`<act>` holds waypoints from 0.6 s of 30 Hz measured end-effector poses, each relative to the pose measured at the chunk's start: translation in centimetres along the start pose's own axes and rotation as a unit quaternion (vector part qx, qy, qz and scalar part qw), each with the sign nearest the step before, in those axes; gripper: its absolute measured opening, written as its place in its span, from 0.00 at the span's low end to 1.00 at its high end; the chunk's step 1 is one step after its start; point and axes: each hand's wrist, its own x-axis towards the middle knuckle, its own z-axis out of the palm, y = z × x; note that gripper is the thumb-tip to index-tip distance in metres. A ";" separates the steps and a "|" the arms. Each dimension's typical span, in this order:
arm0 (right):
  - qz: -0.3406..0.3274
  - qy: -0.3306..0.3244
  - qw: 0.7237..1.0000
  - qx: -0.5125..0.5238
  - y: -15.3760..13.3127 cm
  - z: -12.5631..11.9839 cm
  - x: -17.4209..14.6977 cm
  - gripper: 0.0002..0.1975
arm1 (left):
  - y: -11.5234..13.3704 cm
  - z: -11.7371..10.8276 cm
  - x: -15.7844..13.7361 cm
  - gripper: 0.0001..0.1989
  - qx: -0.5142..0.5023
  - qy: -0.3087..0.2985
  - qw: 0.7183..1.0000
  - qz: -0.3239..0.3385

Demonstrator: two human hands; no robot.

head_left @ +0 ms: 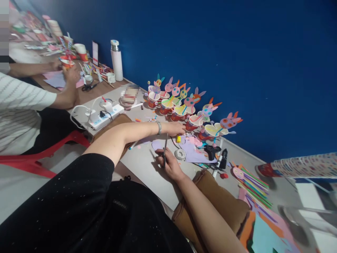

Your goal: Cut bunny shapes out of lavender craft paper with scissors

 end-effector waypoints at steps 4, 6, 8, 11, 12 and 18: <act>0.026 -0.005 1.000 0.000 0.1 0.0 -0.1 0.14 | -1.1 -1.9 -3.1 0.13 -0.003 0.010 1.000 -0.013; 0.040 -0.004 0.999 0.004 0.2 0.0 -0.1 0.14 | -1.5 -2.6 -5.4 0.13 -0.035 0.028 0.999 -0.032; 0.051 0.000 0.999 0.011 0.3 0.1 -0.1 0.13 | -1.4 -2.9 -7.6 0.13 -0.071 0.028 0.996 -0.041; 0.058 0.009 0.998 0.019 0.6 0.2 0.1 0.14 | -0.5 -2.4 -10.1 0.12 -0.088 -0.007 0.995 -0.047; 0.058 0.010 0.998 0.022 0.7 0.3 0.1 0.14 | -0.1 -2.2 -10.6 0.12 -0.091 -0.010 0.995 -0.044; 0.047 0.003 0.999 0.022 0.6 0.5 0.1 0.13 | 0.2 -2.8 -10.8 0.15 -0.073 -0.020 0.995 -0.070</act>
